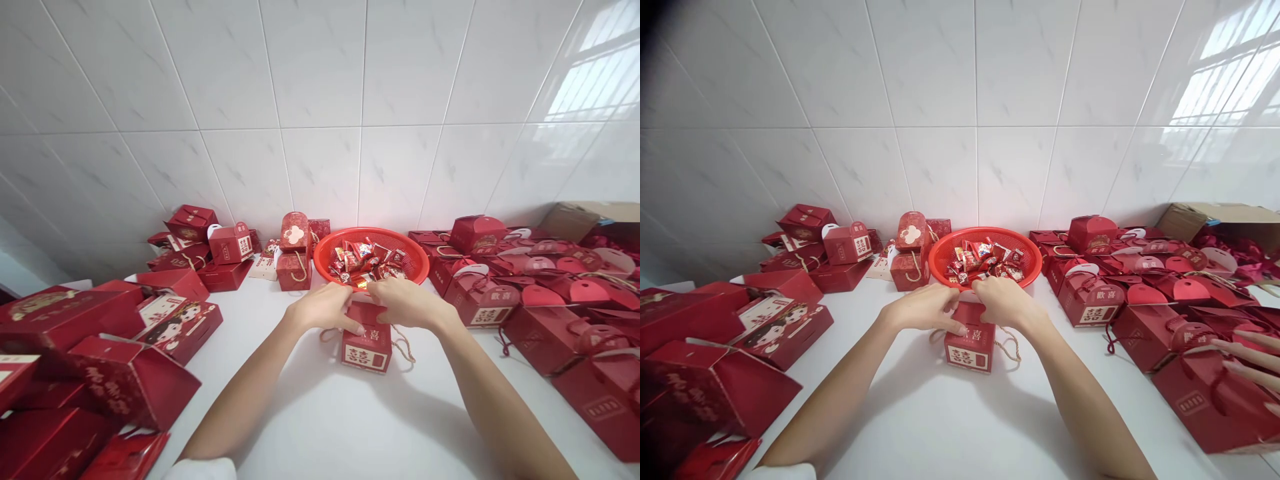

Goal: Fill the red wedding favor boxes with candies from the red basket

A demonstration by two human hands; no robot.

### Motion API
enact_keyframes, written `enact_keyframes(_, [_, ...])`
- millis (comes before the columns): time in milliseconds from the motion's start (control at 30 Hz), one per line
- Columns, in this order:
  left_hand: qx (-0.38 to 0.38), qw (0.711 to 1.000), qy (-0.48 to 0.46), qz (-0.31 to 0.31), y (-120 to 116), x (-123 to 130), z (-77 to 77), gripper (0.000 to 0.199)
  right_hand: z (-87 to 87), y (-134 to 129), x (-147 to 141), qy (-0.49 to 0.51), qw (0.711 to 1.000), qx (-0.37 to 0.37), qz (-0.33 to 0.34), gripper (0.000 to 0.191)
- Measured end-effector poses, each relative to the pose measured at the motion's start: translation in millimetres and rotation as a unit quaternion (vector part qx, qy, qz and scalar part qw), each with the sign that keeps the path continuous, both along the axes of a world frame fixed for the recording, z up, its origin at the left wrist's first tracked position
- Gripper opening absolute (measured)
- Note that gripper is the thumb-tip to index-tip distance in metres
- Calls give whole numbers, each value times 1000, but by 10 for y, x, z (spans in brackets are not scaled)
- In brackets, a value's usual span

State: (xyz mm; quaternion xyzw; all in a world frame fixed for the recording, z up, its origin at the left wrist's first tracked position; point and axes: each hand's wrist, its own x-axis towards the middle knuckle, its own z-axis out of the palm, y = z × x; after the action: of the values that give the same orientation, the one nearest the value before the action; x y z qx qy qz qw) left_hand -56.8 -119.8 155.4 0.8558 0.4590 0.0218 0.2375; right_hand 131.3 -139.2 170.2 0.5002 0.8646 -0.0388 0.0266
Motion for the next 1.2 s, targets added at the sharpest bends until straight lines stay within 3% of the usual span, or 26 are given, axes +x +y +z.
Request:
enact_keyframes(133, [40,998,38,42,3,10,-35,51,45,-25,34,-7,998,-51,27,8])
enact_keyframes(233, [37,998,18,37,-10,14,-36,54,95,-64,54,-9,997,-75,31,10])
enact_keyframes(467, [-44,998,18,-31,6,13,13,31,130,-41,114,22,992,-123,32,10])
enact_keyframes(600, [-77,996,-7,-51,128,-12,-40,37,43,48,273,75,988,-131,15,8])
enact_keyframes(733, [-115,987,-59,-91,278,-29,-150,44,-170,100,469,87,985,-148,23,8])
enact_keyframes(800, [-136,983,-73,-96,329,-33,-198,45,-287,100,550,135,966,-213,62,11])
enact_keyframes(900, [-145,982,-71,-95,360,-38,-236,47,-414,87,630,238,895,-353,136,23])
enact_keyframes(967, [-144,983,-66,-94,358,-42,-235,50,-468,85,661,288,860,-392,154,34])
enact_keyframes(1200, [-133,987,-43,-72,251,-23,-100,45,-534,173,760,409,798,-433,93,32])
